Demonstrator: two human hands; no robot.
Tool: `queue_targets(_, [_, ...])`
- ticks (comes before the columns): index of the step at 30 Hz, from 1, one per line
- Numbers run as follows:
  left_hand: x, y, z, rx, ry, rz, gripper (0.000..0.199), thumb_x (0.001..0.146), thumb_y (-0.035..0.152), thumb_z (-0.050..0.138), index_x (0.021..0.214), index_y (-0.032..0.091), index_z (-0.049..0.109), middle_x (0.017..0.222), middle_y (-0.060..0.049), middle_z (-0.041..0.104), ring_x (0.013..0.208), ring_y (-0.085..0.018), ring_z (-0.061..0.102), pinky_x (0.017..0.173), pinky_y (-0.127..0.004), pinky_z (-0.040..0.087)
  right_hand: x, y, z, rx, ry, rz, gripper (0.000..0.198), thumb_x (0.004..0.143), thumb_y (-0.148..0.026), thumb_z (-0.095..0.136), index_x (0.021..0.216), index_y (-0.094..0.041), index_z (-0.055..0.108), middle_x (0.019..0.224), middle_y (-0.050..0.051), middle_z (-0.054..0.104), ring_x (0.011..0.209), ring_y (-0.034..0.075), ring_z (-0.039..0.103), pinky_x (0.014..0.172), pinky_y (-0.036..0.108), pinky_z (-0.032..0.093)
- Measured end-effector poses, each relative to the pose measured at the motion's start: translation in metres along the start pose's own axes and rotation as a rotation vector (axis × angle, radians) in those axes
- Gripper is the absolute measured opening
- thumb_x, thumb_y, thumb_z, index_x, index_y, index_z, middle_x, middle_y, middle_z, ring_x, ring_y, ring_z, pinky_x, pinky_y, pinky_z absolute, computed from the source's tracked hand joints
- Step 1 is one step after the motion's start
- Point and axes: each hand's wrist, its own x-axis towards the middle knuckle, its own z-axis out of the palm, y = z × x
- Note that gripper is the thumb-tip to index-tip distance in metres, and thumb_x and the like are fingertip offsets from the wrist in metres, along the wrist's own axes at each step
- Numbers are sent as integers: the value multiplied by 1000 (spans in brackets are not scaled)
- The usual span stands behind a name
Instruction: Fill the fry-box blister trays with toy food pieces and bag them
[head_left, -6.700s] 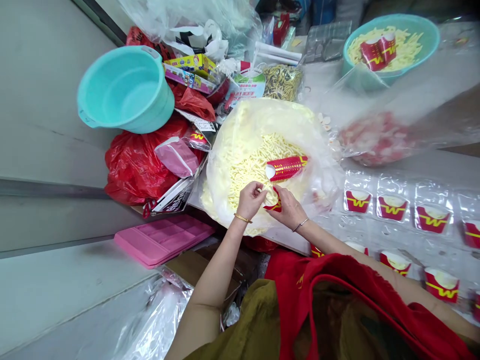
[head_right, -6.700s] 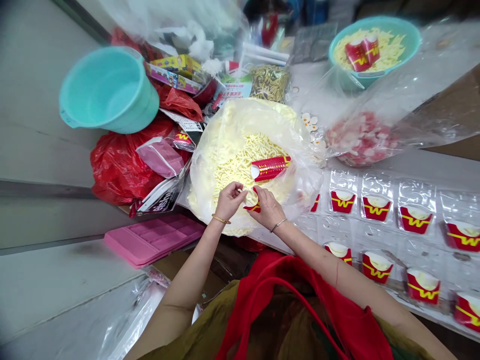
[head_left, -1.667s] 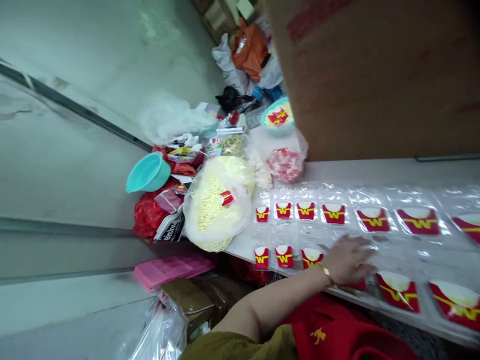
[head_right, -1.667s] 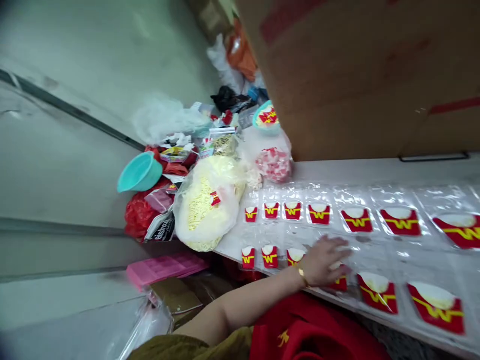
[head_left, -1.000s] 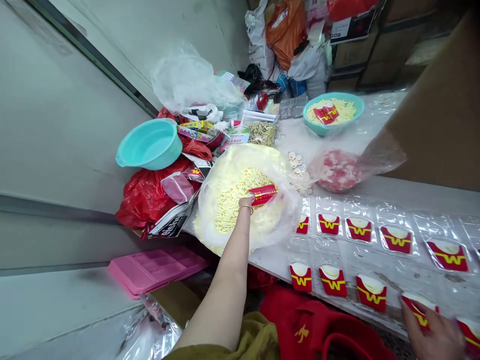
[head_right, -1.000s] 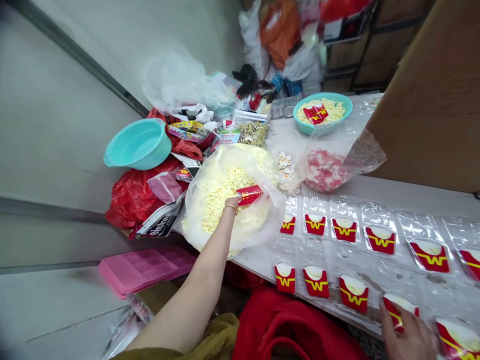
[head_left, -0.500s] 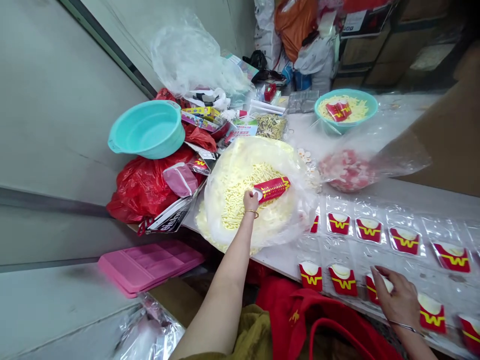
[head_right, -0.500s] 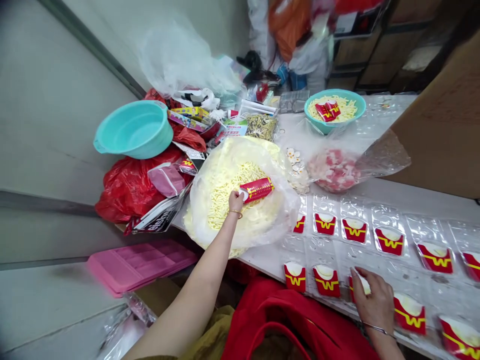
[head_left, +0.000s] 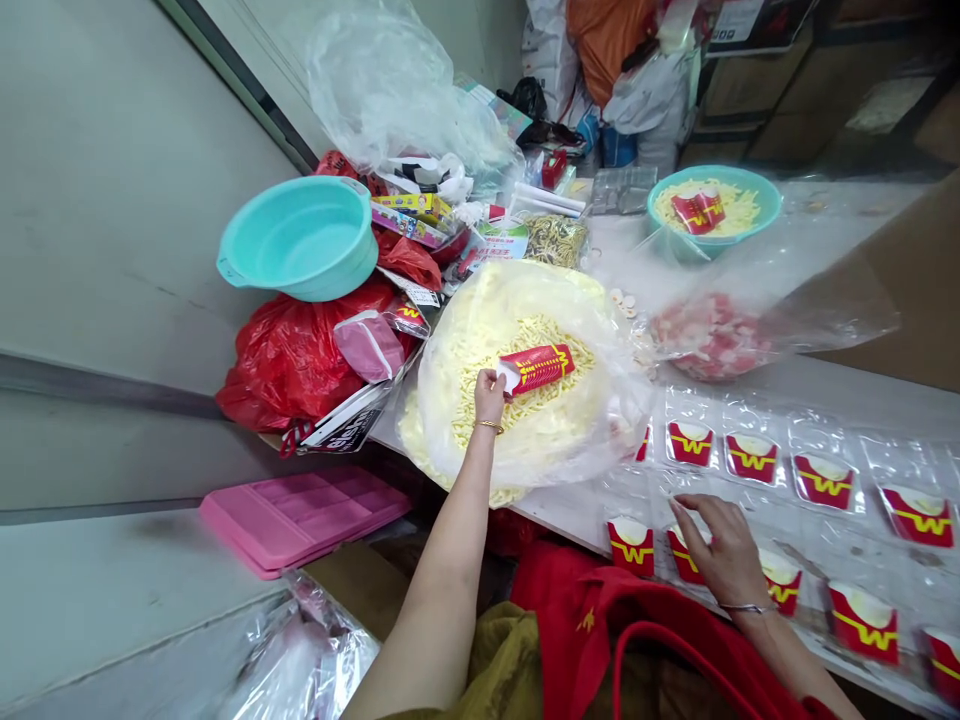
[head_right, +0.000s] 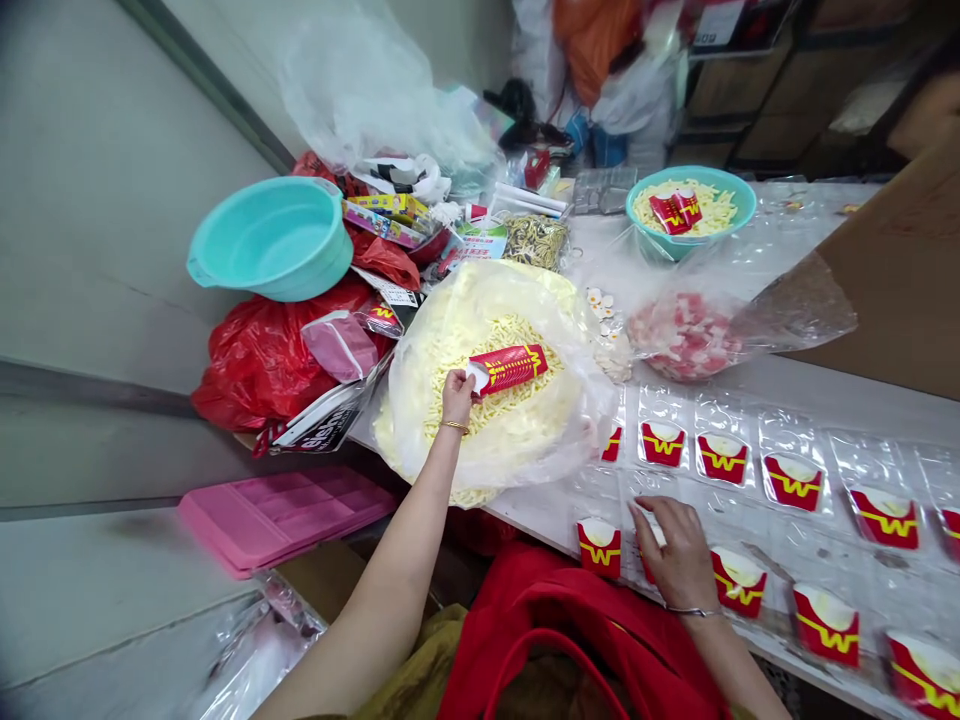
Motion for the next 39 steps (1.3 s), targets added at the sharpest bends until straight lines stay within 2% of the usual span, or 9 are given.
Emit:
queue_targets(3, [-6, 14, 2, 2, -106, 45, 19, 79, 27, 58, 80, 20, 40, 69, 5, 49, 43, -5, 45, 37, -16, 38, 46, -38, 21, 52, -73, -151, 32, 92, -39, 51, 118, -21, 55, 108, 10, 61, 102, 26, 55, 89, 42, 45])
queue_targets(9, [-30, 37, 4, 6, -249, 119, 25, 76, 33, 64, 79, 19, 44, 70, 4, 49, 49, -6, 48, 39, -16, 41, 176, -102, 83, -101, -110, -318, 99, 76, -53, 66, 148, -10, 13, 147, 19, 26, 136, 38, 18, 107, 55, 23])
queue_targets(13, [-36, 40, -9, 17, -236, 152, 27, 74, 35, 67, 78, 19, 45, 67, 5, 49, 45, -5, 46, 36, -16, 38, 210, -106, 107, -141, -214, -338, 84, 70, -45, 71, 140, -16, 34, 129, 17, 44, 120, 36, 38, 100, 49, 34])
queue_targets(20, [-21, 33, -54, 19, 6, 133, 20, 76, 26, 60, 79, 20, 41, 62, 7, 45, 44, -6, 43, 35, -14, 32, 231, -96, 117, -168, -216, -302, 84, 64, -47, 76, 133, -14, 42, 124, 20, 44, 114, 39, 40, 95, 51, 37])
queue_targets(24, [-28, 34, -61, 30, -46, 123, 20, 75, 26, 63, 77, 19, 44, 60, 6, 47, 43, -6, 43, 36, -15, 31, 224, -117, 124, -116, -293, -450, 112, 58, -61, 77, 145, -15, 23, 141, 18, 34, 128, 40, 28, 108, 57, 19])
queue_targets(28, [-33, 28, -53, 154, -192, 60, 19, 76, 28, 63, 77, 18, 47, 60, 5, 49, 43, -6, 44, 38, -16, 34, 195, -129, 132, -7, -404, -424, 89, 76, -50, 65, 143, -11, 24, 124, 19, 49, 115, 35, 45, 97, 49, 38])
queue_targets(31, [-21, 18, -53, 273, -143, 10, 18, 81, 30, 58, 79, 17, 46, 63, 4, 50, 46, -7, 49, 42, -16, 37, 178, -111, 134, -7, -412, -330, 72, 81, -42, 59, 137, -7, 32, 117, 22, 51, 108, 36, 49, 91, 49, 43])
queue_targets(36, [-5, 2, -66, 430, -92, 6, 14, 90, 29, 45, 92, 16, 50, 77, -2, 57, 57, -10, 59, 55, -22, 47, 152, -78, 129, 35, -558, -339, 71, 78, -44, 62, 135, -10, 36, 128, 20, 47, 117, 34, 45, 100, 46, 38])
queue_targets(39, [-19, -8, -68, 575, -182, 74, 13, 81, 11, 54, 91, 18, 58, 93, -6, 62, 84, -17, 63, 76, -30, 50, 136, -72, 123, 56, -697, -326, 70, 70, -42, 68, 129, -11, 45, 117, 17, 55, 100, 31, 58, 86, 41, 48])
